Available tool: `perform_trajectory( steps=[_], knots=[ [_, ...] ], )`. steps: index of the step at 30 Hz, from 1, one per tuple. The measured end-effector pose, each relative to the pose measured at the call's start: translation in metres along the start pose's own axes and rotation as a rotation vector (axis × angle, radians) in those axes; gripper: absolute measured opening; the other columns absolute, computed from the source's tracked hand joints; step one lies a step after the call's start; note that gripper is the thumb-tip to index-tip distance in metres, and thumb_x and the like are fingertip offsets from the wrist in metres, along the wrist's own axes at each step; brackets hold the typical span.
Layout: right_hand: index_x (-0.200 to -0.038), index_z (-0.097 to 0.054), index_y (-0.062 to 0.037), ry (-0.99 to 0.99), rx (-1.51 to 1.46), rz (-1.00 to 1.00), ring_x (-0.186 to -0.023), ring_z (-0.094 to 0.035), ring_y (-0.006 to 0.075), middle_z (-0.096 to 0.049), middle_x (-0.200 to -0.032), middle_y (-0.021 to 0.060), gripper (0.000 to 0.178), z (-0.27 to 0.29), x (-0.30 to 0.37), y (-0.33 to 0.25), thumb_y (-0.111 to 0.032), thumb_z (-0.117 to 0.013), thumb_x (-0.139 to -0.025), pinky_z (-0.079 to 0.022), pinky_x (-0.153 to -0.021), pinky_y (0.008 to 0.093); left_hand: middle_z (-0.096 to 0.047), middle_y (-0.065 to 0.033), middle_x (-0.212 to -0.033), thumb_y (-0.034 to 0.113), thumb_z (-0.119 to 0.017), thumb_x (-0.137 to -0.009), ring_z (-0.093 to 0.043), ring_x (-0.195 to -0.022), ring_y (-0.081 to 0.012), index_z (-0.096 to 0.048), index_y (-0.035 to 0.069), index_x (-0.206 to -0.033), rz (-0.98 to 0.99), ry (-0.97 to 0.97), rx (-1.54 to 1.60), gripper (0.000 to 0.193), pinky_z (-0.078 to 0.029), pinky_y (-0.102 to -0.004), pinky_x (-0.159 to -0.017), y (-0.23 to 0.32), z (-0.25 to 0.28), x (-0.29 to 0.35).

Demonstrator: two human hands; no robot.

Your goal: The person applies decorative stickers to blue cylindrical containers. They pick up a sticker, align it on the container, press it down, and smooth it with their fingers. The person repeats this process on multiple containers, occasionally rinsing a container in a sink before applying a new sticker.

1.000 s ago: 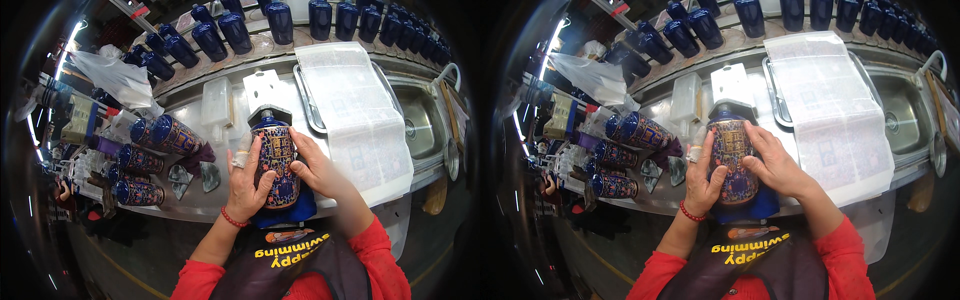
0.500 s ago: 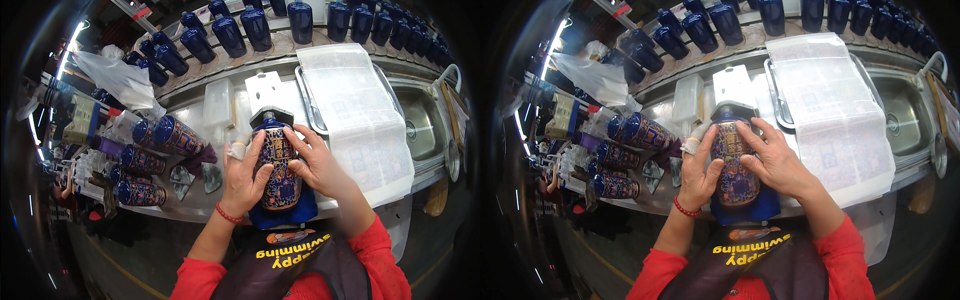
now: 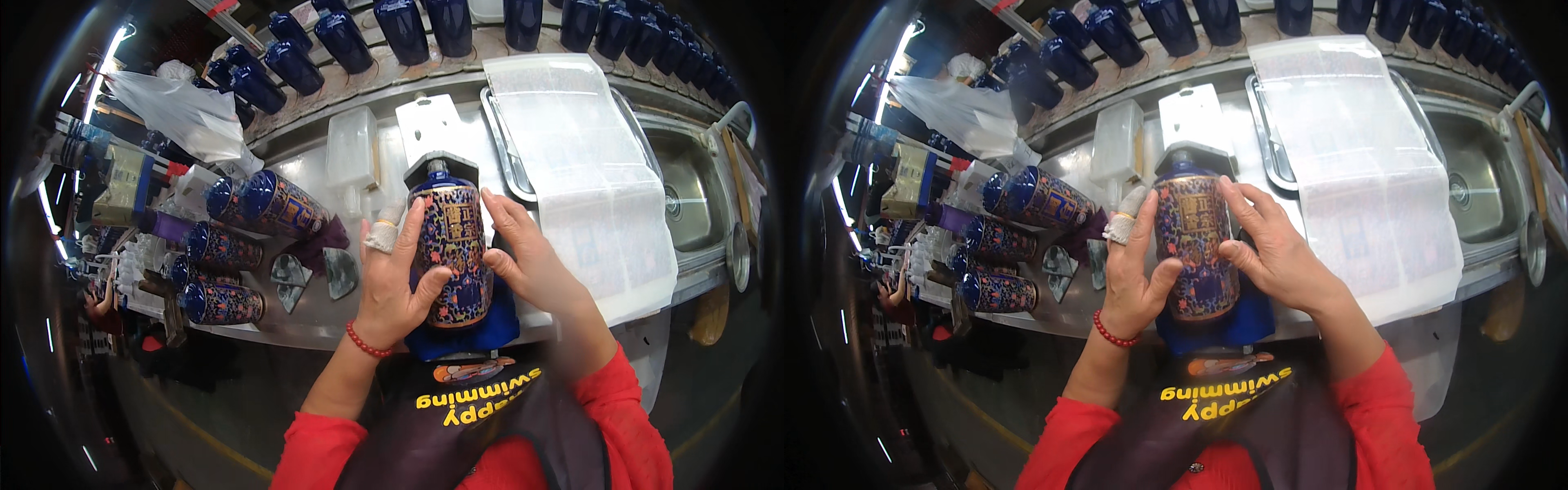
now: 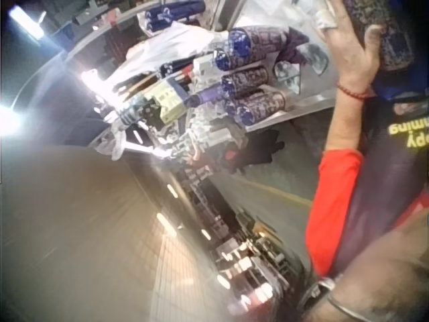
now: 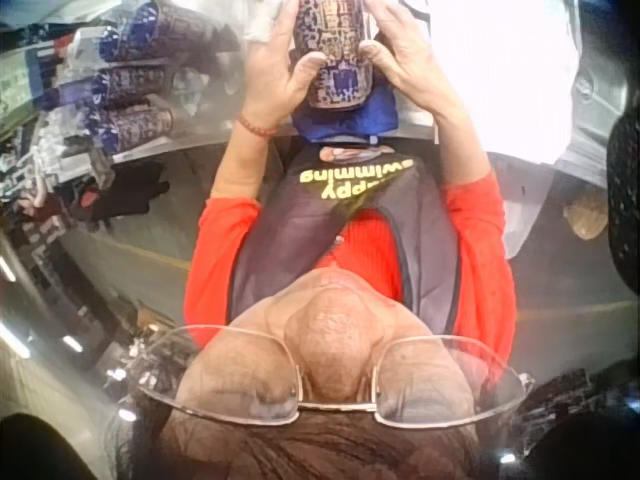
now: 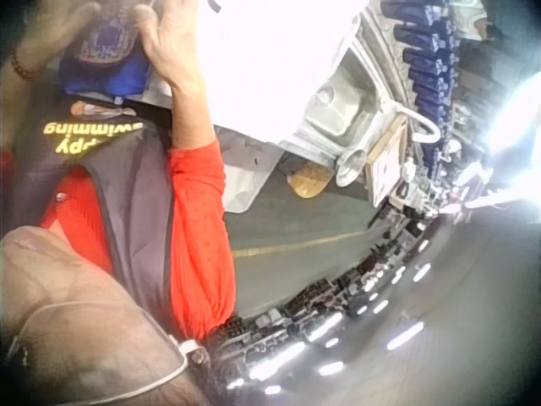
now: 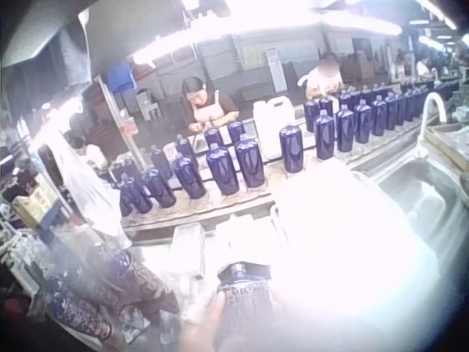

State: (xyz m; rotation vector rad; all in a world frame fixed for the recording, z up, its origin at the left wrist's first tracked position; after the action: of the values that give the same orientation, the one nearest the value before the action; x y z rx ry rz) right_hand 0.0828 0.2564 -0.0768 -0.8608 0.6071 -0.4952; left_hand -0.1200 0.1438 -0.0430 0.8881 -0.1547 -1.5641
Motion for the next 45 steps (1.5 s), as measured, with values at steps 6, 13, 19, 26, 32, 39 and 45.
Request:
perform_trajectory(
  steps=[6, 13, 19, 26, 32, 39, 45],
  knots=[
    [-0.159, -0.035, -0.0078, -0.014, -0.047, -0.069, -0.14, -0.042, 0.0405, -0.041, -0.153, 0.0246, 0.073, 0.004, 0.029, 0.0, -0.038, -0.064, -0.1, -0.035, -0.117, 0.0447, -0.041, -0.0313, -0.154, 0.056, -0.079, -0.08, -0.037, -0.145, -0.049, -0.035, -0.002, -0.157, -0.106, -0.221, -0.274, 0.106, -0.011, -0.064, -0.121, 0.028, -0.003, 0.046],
    [-0.153, -0.046, -0.0044, -0.022, 0.086, 0.081, -0.127, -0.051, 0.0394, -0.041, -0.153, 0.0243, 0.069, 0.002, 0.05, -0.012, -0.035, -0.07, -0.096, -0.045, -0.106, 0.0448, -0.045, -0.0297, -0.152, 0.05, -0.075, -0.086, -0.036, -0.145, -0.0515, -0.027, -0.008, -0.157, -0.121, -0.04, 0.026, 0.104, -0.021, -0.0607, -0.121, -0.003, -0.022, 0.063],
    [-0.152, -0.046, -0.0054, 0.019, 0.158, 0.082, -0.123, -0.053, 0.0393, -0.041, -0.153, 0.0239, 0.074, -0.008, 0.063, -0.013, -0.028, -0.078, -0.089, -0.047, -0.105, 0.046, -0.049, -0.029, -0.148, 0.04, -0.077, -0.087, -0.041, -0.142, -0.0529, -0.037, -0.001, -0.156, -0.173, -0.052, -0.188, 0.09, -0.025, -0.0607, -0.119, 0.005, -0.02, 0.068],
    [-0.151, -0.047, -0.0067, 0.035, 0.167, 0.109, -0.125, -0.052, 0.0399, -0.043, -0.152, 0.0226, 0.086, -0.015, 0.066, -0.016, -0.012, -0.085, -0.074, -0.047, -0.104, 0.047, -0.046, -0.0343, -0.149, 0.028, -0.074, -0.091, -0.046, -0.139, -0.0494, -0.034, -0.011, -0.153, -0.006, -0.026, 0.088, 0.084, -0.027, -0.0569, -0.12, -0.008, -0.028, 0.076],
    [-0.148, -0.051, -0.006, 0.043, 0.237, 0.17, -0.125, -0.053, 0.041, -0.046, -0.148, 0.0222, 0.083, -0.024, 0.063, -0.019, -0.006, -0.083, -0.072, -0.047, -0.105, 0.0476, -0.044, -0.0329, -0.152, 0.019, -0.074, -0.088, -0.044, -0.139, -0.0526, -0.044, -0.002, -0.152, -0.109, 0.038, -0.103, 0.074, -0.024, -0.0614, -0.12, -0.004, -0.026, 0.087],
    [-0.145, -0.053, -0.0039, 0.06, 0.252, 0.16, -0.125, -0.053, 0.0417, -0.049, -0.145, 0.0226, 0.079, -0.026, 0.064, -0.02, -0.004, -0.082, -0.071, -0.047, -0.104, 0.0477, -0.057, -0.0237, -0.145, 0.013, -0.076, -0.084, -0.048, -0.14, -0.0429, -0.063, 0.013, -0.141, -0.199, 0.068, -0.23, 0.058, -0.026, -0.0587, -0.12, 0.007, -0.029, 0.092],
    [-0.144, -0.053, -0.0026, 0.053, 0.246, 0.166, -0.124, -0.053, 0.0422, -0.049, -0.144, 0.0233, 0.079, -0.025, 0.063, -0.02, -0.004, -0.082, -0.071, -0.047, -0.103, 0.0482, -0.066, -0.0181, -0.135, 0.01, -0.075, -0.083, -0.054, -0.136, -0.0366, -0.071, 0.016, -0.129, -0.238, 0.119, -0.299, 0.047, -0.025, -0.0532, -0.122, 0.012, -0.03, 0.089]
  ],
)
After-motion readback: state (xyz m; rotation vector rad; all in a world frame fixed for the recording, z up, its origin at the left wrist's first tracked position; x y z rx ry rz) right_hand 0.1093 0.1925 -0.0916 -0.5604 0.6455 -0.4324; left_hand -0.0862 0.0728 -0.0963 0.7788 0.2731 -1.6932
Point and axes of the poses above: each hand's wrist, its own x-axis away from the middle knuckle, its own z-axis out of the back of the hand, y = z × x, the point moved 1 cm from there along -x, towards the middle knuckle
